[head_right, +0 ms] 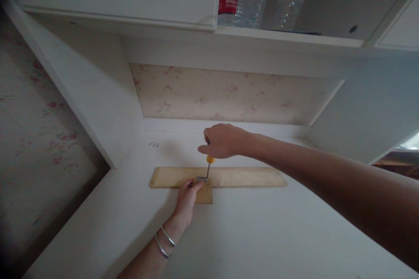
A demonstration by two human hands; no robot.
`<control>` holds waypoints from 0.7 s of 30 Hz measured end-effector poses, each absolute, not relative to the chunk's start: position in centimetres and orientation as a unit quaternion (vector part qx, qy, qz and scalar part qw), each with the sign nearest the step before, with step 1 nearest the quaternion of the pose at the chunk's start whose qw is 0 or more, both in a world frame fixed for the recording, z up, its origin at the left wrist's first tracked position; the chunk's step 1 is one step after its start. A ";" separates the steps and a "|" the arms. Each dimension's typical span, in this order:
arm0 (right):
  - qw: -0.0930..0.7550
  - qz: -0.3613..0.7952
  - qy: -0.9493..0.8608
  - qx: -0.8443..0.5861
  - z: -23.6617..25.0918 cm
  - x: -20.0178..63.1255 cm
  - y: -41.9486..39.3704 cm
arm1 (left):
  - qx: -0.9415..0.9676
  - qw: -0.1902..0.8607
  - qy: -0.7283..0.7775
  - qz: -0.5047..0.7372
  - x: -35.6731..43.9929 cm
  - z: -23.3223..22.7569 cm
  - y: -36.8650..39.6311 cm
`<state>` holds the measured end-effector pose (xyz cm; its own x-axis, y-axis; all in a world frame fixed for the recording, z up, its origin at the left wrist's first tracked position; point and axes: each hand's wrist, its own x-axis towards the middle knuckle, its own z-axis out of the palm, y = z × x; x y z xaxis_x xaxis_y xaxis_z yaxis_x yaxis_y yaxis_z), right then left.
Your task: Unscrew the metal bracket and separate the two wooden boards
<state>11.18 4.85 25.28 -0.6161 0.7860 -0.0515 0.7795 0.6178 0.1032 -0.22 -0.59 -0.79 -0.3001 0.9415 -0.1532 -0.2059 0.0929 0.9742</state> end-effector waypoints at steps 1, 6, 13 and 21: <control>0.046 0.042 0.897 0.438 25.3 11.2 4.9 | 0.333 0.488 0.555 0.586 -0.2 -0.9 -0.6; 0.030 0.026 0.910 0.412 25.3 11.3 4.9 | 0.338 0.489 0.559 0.579 -0.2 -1.1 -0.4; 0.019 0.053 0.908 0.415 25.3 11.2 4.7 | 0.330 0.494 0.561 0.576 -0.1 -0.8 -0.4; 0.020 0.047 0.911 0.410 25.3 11.3 4.4 | 0.328 0.494 0.556 0.582 -0.2 -0.7 -0.5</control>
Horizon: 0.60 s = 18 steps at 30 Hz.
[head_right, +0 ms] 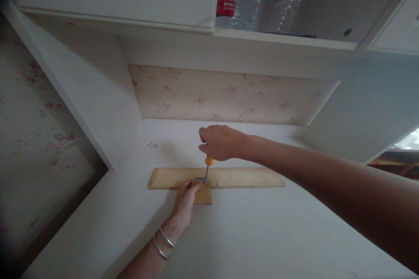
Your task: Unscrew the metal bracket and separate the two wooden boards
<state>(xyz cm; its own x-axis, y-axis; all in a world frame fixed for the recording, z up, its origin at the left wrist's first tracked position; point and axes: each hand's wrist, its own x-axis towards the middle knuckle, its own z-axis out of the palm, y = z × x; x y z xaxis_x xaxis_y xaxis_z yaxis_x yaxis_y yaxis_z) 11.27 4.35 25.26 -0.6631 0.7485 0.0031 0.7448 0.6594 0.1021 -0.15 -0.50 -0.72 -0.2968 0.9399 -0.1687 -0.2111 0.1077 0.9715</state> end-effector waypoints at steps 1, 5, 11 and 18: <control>0.020 0.046 0.913 0.406 25.3 11.3 4.2 | 0.328 0.494 0.557 0.582 -0.1 -0.7 -0.5; 0.034 0.014 0.918 0.394 25.4 11.2 3.9 | 0.327 0.496 0.558 0.580 -0.1 -0.7 -0.6; 0.036 0.053 0.910 0.410 25.3 11.1 3.8 | 0.335 0.493 0.558 0.577 -0.1 -0.6 -0.5; 0.029 0.035 0.912 0.408 25.3 11.6 4.0 | 0.333 0.491 0.560 0.578 -0.1 -0.7 -0.5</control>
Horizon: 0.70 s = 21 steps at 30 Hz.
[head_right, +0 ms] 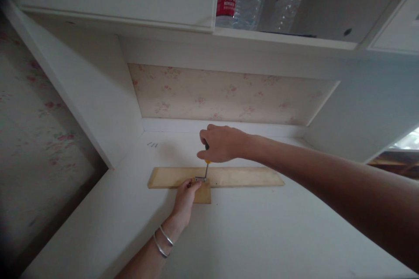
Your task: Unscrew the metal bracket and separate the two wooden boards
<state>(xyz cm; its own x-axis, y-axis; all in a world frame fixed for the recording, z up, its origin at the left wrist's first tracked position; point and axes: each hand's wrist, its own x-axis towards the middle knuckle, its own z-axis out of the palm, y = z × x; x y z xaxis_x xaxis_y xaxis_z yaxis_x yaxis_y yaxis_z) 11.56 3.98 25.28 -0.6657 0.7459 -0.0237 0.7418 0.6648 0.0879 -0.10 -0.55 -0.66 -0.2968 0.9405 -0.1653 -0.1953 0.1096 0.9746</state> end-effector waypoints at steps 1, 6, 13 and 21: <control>0.024 0.047 0.909 0.413 25.2 11.6 4.0 | 0.329 0.492 0.560 0.580 -0.1 -0.6 -0.5; 0.015 0.029 0.927 0.374 24.9 11.9 3.7 | 0.330 0.491 0.562 0.578 -0.1 -0.6 -0.5; -0.022 0.045 0.905 0.423 24.6 12.1 3.4 | 0.339 0.484 0.559 0.582 -0.2 -1.0 -0.3; -0.130 -0.022 0.881 0.454 23.1 13.8 2.1 | 0.359 0.420 0.586 0.593 -1.3 -0.5 -0.1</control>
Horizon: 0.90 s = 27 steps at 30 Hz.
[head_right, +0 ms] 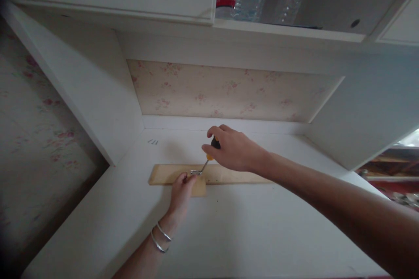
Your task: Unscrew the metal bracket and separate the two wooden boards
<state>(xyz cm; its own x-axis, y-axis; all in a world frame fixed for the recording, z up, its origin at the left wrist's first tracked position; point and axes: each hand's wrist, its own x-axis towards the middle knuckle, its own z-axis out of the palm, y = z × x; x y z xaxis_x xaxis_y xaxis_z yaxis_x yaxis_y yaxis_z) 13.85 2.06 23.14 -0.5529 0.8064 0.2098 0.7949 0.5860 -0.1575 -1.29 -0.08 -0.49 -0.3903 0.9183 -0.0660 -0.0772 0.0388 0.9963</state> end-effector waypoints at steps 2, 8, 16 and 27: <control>0.179 0.015 -0.862 -0.474 22.1 14.8 1.4 | 0.387 0.377 0.590 0.601 -1.7 -0.2 -0.1; 0.272 0.082 -0.810 -0.513 17.7 18.4 -1.0 | 0.420 0.322 0.591 0.609 -2.1 -0.3 0.3; 0.331 0.105 -0.788 -0.509 15.0 19.8 -2.9 | 0.443 0.312 0.594 0.595 -1.7 -0.6 0.5; 0.415 0.420 -0.556 -0.585 9.5 19.2 -5.2 | 0.497 0.191 0.613 0.583 -2.4 1.2 -0.2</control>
